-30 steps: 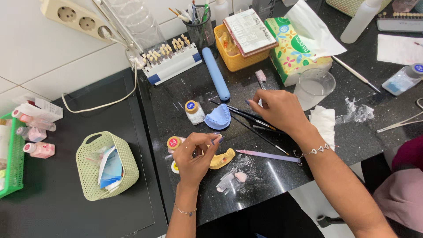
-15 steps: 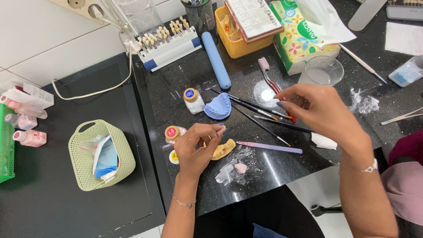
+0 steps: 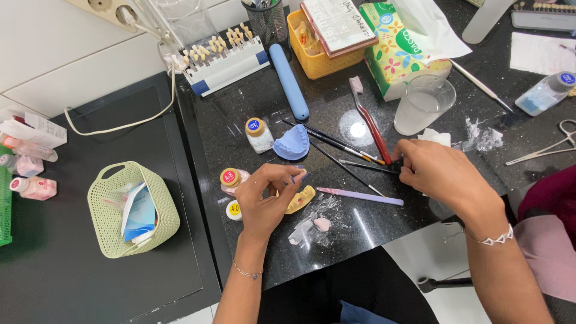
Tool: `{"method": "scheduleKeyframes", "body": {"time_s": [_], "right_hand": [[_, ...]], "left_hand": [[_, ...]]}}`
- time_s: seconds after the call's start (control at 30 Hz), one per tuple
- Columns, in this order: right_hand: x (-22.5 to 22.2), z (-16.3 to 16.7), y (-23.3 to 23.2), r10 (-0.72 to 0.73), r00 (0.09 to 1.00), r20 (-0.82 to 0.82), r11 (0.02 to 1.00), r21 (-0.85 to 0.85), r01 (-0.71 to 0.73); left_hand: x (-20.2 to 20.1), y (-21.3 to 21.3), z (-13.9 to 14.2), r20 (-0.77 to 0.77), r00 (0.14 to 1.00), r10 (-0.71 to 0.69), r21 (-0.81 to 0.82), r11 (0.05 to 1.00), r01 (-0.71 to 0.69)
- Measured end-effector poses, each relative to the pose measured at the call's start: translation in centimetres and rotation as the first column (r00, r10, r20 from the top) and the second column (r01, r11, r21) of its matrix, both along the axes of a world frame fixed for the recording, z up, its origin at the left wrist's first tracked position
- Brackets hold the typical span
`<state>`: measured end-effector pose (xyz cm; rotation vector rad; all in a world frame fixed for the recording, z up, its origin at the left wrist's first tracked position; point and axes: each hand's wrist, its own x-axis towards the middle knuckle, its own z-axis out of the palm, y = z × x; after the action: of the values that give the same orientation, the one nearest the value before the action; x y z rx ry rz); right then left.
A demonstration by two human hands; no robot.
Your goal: The person holds a small dental prosthesis in one hand and uses a fine brush to apply and shape pink ceramic powder on it, dipping the brush in liquid and wiping it on a tissue between strokes. They then work on a second prosthesis set into a blue plaster dental model on the bench, adding material with the brush.
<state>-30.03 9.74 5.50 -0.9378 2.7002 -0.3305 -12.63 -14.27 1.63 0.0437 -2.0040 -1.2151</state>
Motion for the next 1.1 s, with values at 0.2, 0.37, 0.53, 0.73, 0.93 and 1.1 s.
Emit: {"method": "scheduleKeyframes", "body": {"time_s": [0.2, 0.37, 0.53, 0.73, 0.93, 1.1], "right_hand": [[0.4, 0.5, 1.4, 0.011, 0.993, -0.116, 0.948, -0.315, -0.047], [0.6, 0.5, 1.5, -0.061, 0.998, -0.030, 0.979, -0.197, 0.054], [0.9, 0.5, -0.7, -0.038, 0.999, -0.002, 0.999, 0.034, 0.038], [2.0, 2.9, 0.9, 0.030, 0.982, -0.185, 0.933, -0.349, -0.094], [0.0, 2.7, 4.5, -0.276, 0.955, -0.112, 0.363, -0.932, -0.004], [-2.6, 1.7, 2.7, -0.306, 0.892, -0.334, 0.531, -0.837, -0.131]], "left_hand": [[0.0, 0.1, 0.0, -0.022, 0.999, -0.026, -0.060, 0.998, 0.024], [0.0, -0.1, 0.1, -0.032, 0.999, -0.017, -0.097, 0.995, 0.014], [-0.1, -0.1, 0.3, -0.035, 0.999, -0.023, -0.122, 0.992, 0.018], [-0.1, -0.2, 0.2, -0.038, 0.999, -0.017, -0.118, 0.993, 0.013], [-0.1, -0.1, 0.2, -0.055, 0.998, -0.013, -0.119, 0.993, 0.006], [0.0, -0.1, 0.3, -0.075, 0.997, -0.005, -0.108, 0.994, -0.003]]}}
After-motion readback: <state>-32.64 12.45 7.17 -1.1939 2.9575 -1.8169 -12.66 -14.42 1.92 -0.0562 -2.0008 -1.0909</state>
